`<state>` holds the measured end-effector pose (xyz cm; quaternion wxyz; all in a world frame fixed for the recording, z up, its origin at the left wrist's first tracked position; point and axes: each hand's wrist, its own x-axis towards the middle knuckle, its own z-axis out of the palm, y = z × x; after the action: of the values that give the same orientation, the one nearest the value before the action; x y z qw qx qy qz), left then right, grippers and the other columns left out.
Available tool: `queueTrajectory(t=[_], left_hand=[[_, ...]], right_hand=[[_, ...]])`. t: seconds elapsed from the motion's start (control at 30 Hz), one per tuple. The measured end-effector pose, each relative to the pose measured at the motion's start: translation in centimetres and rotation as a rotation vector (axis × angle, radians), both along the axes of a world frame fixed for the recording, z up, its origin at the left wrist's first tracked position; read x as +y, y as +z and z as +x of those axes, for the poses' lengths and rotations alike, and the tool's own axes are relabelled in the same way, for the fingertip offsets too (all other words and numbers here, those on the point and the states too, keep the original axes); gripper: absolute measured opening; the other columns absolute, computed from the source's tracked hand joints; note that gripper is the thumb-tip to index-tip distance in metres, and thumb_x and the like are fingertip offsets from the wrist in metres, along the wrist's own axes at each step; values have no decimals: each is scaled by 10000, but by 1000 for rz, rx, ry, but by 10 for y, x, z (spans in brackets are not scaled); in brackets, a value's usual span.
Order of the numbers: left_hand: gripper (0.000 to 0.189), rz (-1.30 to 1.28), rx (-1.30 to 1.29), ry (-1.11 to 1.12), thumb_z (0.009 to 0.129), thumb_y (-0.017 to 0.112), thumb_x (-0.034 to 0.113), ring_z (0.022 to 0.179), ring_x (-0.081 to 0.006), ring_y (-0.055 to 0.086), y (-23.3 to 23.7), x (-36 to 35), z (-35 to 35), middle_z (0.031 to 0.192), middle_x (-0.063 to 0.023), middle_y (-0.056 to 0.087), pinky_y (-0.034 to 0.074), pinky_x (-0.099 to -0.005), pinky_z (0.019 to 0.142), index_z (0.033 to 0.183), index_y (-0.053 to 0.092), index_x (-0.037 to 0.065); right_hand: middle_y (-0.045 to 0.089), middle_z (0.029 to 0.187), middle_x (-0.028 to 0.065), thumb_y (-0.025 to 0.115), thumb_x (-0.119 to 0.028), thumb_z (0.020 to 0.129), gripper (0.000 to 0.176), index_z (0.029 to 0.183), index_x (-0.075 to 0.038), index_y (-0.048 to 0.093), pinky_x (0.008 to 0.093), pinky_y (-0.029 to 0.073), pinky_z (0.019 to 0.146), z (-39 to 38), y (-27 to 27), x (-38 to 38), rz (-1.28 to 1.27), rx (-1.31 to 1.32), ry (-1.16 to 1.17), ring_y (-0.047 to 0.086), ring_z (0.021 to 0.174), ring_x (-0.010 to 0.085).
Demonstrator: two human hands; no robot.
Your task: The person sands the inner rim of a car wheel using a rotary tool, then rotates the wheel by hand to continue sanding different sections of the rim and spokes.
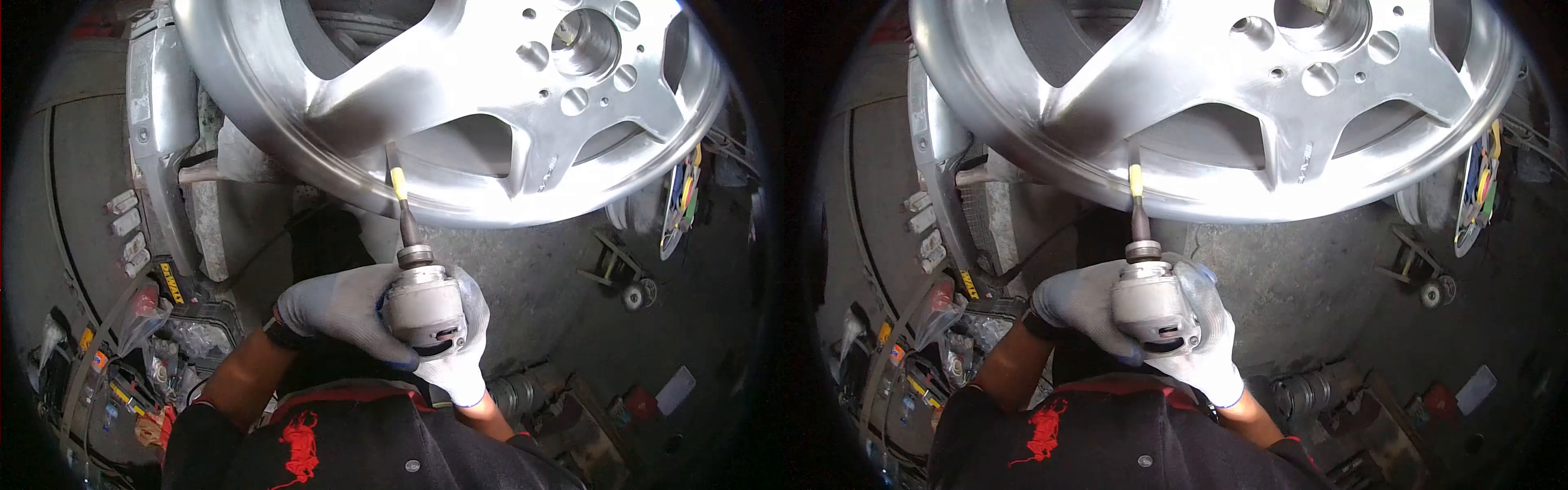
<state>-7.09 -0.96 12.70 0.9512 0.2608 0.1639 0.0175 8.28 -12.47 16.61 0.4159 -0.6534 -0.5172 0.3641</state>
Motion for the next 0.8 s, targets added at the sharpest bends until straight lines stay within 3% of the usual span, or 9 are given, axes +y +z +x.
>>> queueTrajectory(t=[0.1, 0.17, 0.23, 0.33, 0.57, 0.63, 0.7, 0.73, 0.8], left_hand=[[610, 26, -44, -54, 650, 868, 88, 1051, -131, 601, -6, -4, 10, 1128, -44, 664, 479, -310, 968, 1197, 604, 34], [606, -256, -115, -27, 661, 860, 81, 1063, -132, 589, -15, -19, 24, 1132, -34, 656, 469, -310, 972, 1205, 597, 34], [579, -223, -184, -10, 699, 848, 114, 1082, -128, 573, -29, -29, 40, 1152, -39, 642, 463, -307, 972, 1209, 589, 26], [566, -97, -324, 6, 797, 812, 195, 1089, -126, 564, -39, -34, 61, 1147, -43, 637, 448, -296, 983, 1260, 538, 18], [564, -156, -388, 27, 782, 817, 181, 1078, -116, 565, -37, -25, 37, 1149, -31, 636, 451, -285, 971, 1253, 551, 20], [684, -192, -249, -47, 681, 871, 141, 1082, -125, 577, -33, -21, 18, 1159, -45, 646, 470, -311, 976, 1271, 545, 20], [700, -245, -148, -45, 639, 885, 93, 1070, -129, 593, -20, -13, 1, 1160, -50, 657, 484, -312, 971, 1254, 559, 28], [715, -197, -97, -57, 627, 891, 87, 1067, -128, 597, -14, -7, -5, 1164, -53, 660, 488, -312, 968, 1257, 558, 29], [725, 58, -38, -99, 603, 908, 101, 1046, -127, 609, -7, 5, -15, 1152, -58, 671, 497, -316, 954, 1242, 574, 29]], right_hand=[[598, 1246, 252, 939, -254, 602, 916, 1338, 17, 466, 442, 530, 926, 8, -1, -10, -80, 69, -33, 626, 1130, 357], [586, 1258, 245, 943, -289, 612, 961, 1371, 15, 438, 436, 518, 950, 18, -4, -34, -109, 31, -67, 604, 1166, 335], [466, 1380, 211, 942, -336, 594, 1147, 1461, 6, 274, 455, 419, 1059, 29, -5, -47, -151, -151, -40, 524, 1243, 322], [517, 1329, 183, 914, -258, 598, 1086, 1453, 12, 301, 435, 432, 1044, 31, 4, -46, -228, -199, -148, 550, 1201, 288], [486, 1363, 200, 937, -280, 596, 1125, 1464, 16, 286, 431, 441, 1036, 13, -2, -39, -166, -97, -97, 546, 1213, 294], [479, 1365, 210, 940, -288, 629, 1117, 1468, 18, 268, 431, 455, 1028, 4, -9, -38, -101, -22, -54, 542, 1222, 302], [482, 1363, 216, 945, -278, 628, 1108, 1462, 9, 275, 434, 455, 1030, -5, -1, -33, -258, 69, -48, 545, 1220, 305], [587, 1261, 275, 935, -201, 611, 895, 1350, -6, 469, 455, 530, 934, -14, 0, -22, -126, 37, -102, 620, 1146, 386], [586, 1261, 273, 933, -192, 602, 899, 1350, -8, 471, 466, 528, 936, -17, 2, -5, -67, 4, -46, 616, 1146, 404]])
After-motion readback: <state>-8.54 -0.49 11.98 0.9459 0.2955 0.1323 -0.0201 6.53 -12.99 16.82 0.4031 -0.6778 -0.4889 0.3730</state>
